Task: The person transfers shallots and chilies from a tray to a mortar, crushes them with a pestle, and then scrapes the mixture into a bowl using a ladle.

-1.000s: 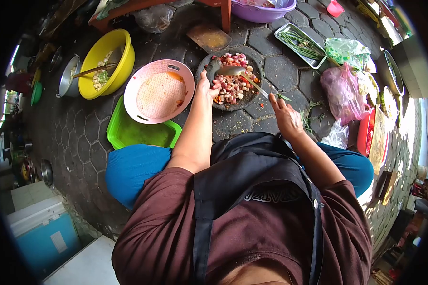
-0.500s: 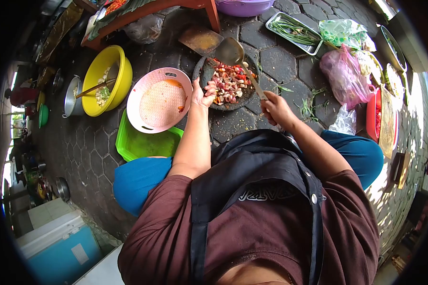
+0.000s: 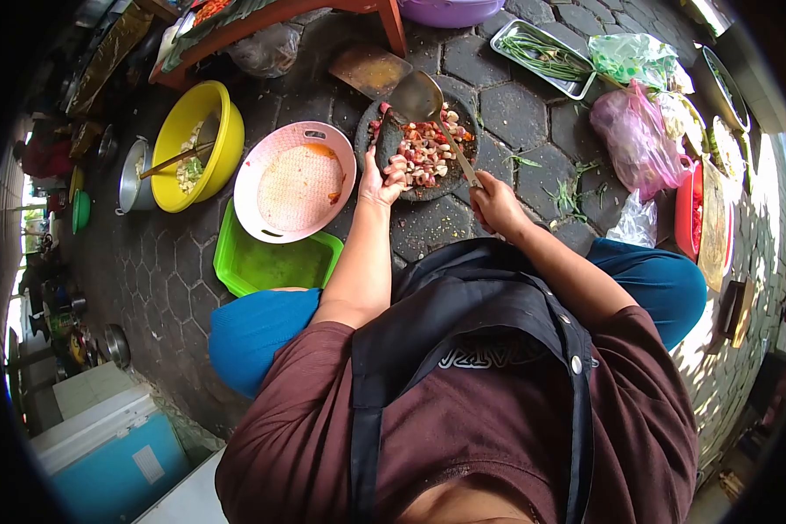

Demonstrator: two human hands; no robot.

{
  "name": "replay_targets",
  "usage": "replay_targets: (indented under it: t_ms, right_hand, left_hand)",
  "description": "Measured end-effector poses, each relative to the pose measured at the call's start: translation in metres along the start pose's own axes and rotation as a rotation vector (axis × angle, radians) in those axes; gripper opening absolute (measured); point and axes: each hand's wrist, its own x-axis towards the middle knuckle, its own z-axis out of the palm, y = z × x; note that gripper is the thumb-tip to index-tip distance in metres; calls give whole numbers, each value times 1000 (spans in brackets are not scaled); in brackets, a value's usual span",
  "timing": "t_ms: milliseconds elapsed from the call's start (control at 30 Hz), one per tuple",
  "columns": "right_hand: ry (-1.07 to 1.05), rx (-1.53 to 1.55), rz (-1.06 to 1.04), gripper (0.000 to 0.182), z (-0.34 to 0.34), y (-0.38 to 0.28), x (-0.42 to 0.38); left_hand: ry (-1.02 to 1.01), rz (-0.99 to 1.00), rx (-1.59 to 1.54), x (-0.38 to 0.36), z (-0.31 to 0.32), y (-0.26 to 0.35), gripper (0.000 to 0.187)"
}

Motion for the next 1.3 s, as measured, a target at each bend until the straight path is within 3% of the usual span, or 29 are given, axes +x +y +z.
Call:
replay_targets:
  t_ms: [200,300,467,533,633,800,933,1067,1133,1200,1300]
  right_hand:
    - [5,53,77,25,-10,13,8]
    - [-95,223,90,33,-9,5,1]
    - [-142,245,98,32,2,3,-8]
    - [-173,89,157,31,-2,18,3]
    - [-61,159,150,31,-3,25,7]
    - [-14,94,16,33,-23,-1,6]
    - [37,-70,-18,35,-25,-3,5]
    - [109,-362,-204,33,-17,26,19]
    - [139,-461,-288,32,-15,39,28]
    - [170,-457,-172,31,-15,44,33]
    - [204,-514,-204,30,-20,59,40]
  left_hand:
    - [-132,3,5,-5,-8,0,51]
    - [-139,38,2,-7,-6,-3,48]
    - [-226,39,-99,-9,-3,-10,45]
    - [-255,46,-78,-12,0,-12,44]
    - [-214,90,54,-15,7,-5,44]
    - [297,593,1031,-22,31,-10,40]
    - [332,754,1434,-15,28,-11,38]
    - [369,934,1600,-3,12,-8,35]
    - [346,916,1565,-6,14,-10,38]
    - [410,736,1513,-23,33,-21,37]
    - [284,1164,1919,-15,18,-13,46]
